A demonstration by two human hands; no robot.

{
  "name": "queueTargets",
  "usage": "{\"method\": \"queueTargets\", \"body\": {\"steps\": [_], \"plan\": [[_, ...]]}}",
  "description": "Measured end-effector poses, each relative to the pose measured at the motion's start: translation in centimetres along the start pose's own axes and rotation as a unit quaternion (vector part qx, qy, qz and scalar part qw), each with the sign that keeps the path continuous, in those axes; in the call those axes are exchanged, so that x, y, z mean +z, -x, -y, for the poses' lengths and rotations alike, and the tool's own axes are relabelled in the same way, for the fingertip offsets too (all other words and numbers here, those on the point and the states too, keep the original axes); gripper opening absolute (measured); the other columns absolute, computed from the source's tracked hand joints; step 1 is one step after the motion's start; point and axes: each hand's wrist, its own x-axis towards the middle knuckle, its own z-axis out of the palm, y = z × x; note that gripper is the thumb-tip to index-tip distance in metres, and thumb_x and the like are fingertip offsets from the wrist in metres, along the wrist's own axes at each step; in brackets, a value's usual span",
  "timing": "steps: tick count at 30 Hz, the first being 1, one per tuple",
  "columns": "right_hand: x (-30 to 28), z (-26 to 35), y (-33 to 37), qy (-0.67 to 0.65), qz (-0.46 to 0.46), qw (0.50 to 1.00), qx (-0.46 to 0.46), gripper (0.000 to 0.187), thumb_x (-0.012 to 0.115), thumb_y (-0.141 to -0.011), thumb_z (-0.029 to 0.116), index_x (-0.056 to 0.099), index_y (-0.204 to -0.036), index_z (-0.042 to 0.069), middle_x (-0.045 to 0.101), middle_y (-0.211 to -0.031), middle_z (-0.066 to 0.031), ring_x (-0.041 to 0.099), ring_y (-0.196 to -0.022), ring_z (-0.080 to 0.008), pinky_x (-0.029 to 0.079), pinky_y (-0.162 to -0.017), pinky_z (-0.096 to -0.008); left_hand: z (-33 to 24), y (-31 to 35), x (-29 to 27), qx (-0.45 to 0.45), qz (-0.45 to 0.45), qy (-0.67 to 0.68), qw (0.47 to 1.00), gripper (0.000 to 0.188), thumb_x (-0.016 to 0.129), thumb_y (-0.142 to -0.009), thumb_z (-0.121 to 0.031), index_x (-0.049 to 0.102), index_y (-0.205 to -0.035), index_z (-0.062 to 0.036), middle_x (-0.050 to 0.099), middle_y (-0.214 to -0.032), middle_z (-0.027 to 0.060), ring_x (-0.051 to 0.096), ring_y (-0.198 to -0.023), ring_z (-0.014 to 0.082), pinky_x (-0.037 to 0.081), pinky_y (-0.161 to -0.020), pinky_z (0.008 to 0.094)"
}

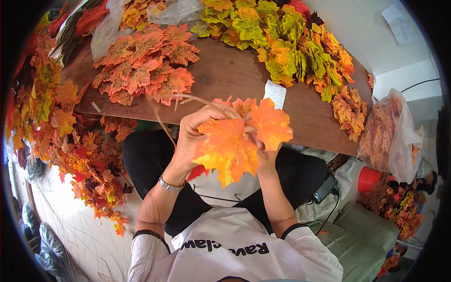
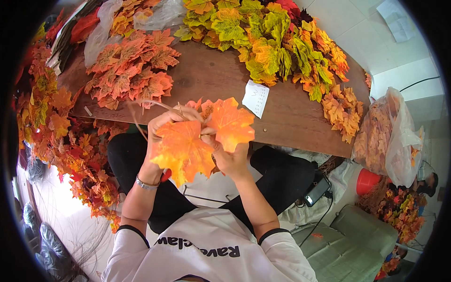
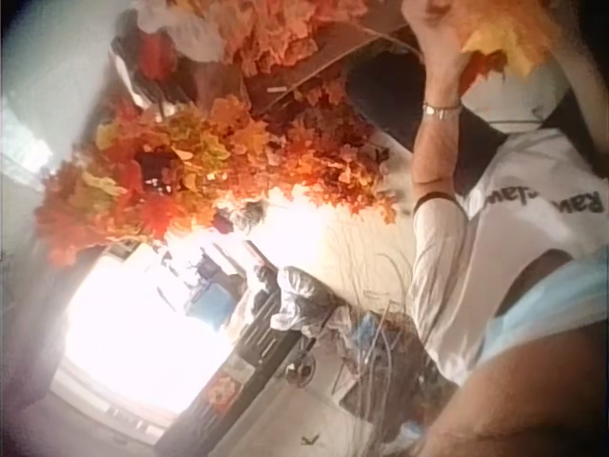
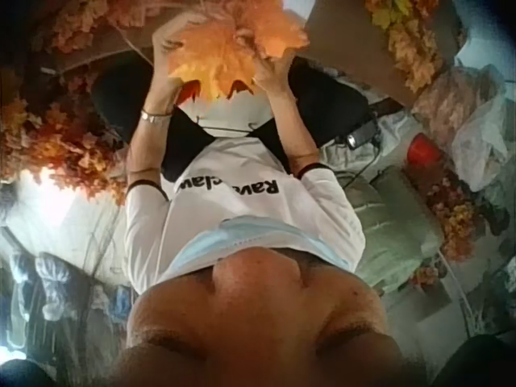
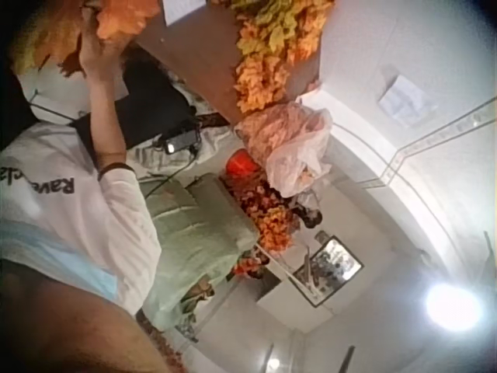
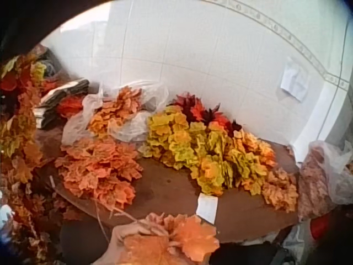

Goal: The recorder is manually attaching individual artificial maple leaves to a plastic branch structure to create decorative foliage.

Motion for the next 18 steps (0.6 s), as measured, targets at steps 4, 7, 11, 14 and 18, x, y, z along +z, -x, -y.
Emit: {"method": "queueTargets", "body": {"steps": [4,7,11,14,18], "plan": [[-0.6,-0.8,1.3,0.089,0.049,0.993,-0.059,0.017,0.055,-0.079,-0.002,0.052,-0.096,-0.001,0.055,-0.095,-0.0087,0.054,-0.086,-0.0155,0.044,-0.077,-0.0283,-0.1,-0.2,0.6,0.037,-0.025,0.058,0.997,0.019,0.064,-0.075,-0.008,0.052,-0.089,0.0002,0.059,-0.090,0.0129,0.058,-0.080,0.0211,0.049,-0.072,0.0309],[-2.6,-1.1,1.6,0.215,0.147,0.963,-0.076,0.037,0.047,-0.078,-0.007,0.038,-0.113,0.001,0.045,-0.110,-0.0113,0.048,-0.096,-0.0135,0.041,-0.083,-0.0276,-1.3,-0.5,1.2,-0.020,-0.070,0.086,0.994,0.020,0.062,-0.078,-0.011,0.054,-0.092,0.0010,0.059,-0.090,0.0134,0.060,-0.077,0.0205,0.050,-0.068,0.0310],[-3.5,-2.0,3.5,0.241,0.137,0.960,-0.029,0.040,0.045,-0.078,-0.008,0.036,-0.116,0.002,0.040,-0.113,-0.0095,0.046,-0.099,-0.0124,0.042,-0.081,-0.0253,-1.9,-0.5,1.2,-0.057,-0.099,0.168,0.979,0.021,0.062,-0.080,-0.014,0.057,-0.092,0.0024,0.059,-0.100,0.0120,0.062,-0.082,0.0202,0.053,-0.071,0.0295],[-3.6,-1.7,3.7,0.276,0.130,0.952,-0.038,0.039,0.048,-0.079,-0.007,0.038,-0.115,0.002,0.043,-0.109,-0.0082,0.047,-0.096,-0.0112,0.042,-0.079,-0.0240,-2.5,-0.6,0.9,-0.049,-0.073,0.106,0.990,0.022,0.057,-0.084,-0.014,0.058,-0.095,0.0043,0.059,-0.100,0.0133,0.061,-0.083,0.0201,0.052,-0.072,0.0285],[-2.0,0.1,2.8,0.113,0.075,0.991,0.007,0.029,0.054,-0.080,-0.004,0.046,-0.108,0.002,0.052,-0.096,-0.0055,0.050,-0.089,-0.0108,0.040,-0.080,-0.0250,-2.4,-0.8,1.1,-0.022,-0.084,0.079,0.993,0.022,0.056,-0.085,-0.014,0.060,-0.097,0.0035,0.060,-0.100,0.0132,0.061,-0.085,0.0197,0.049,-0.071,0.0269]]}}
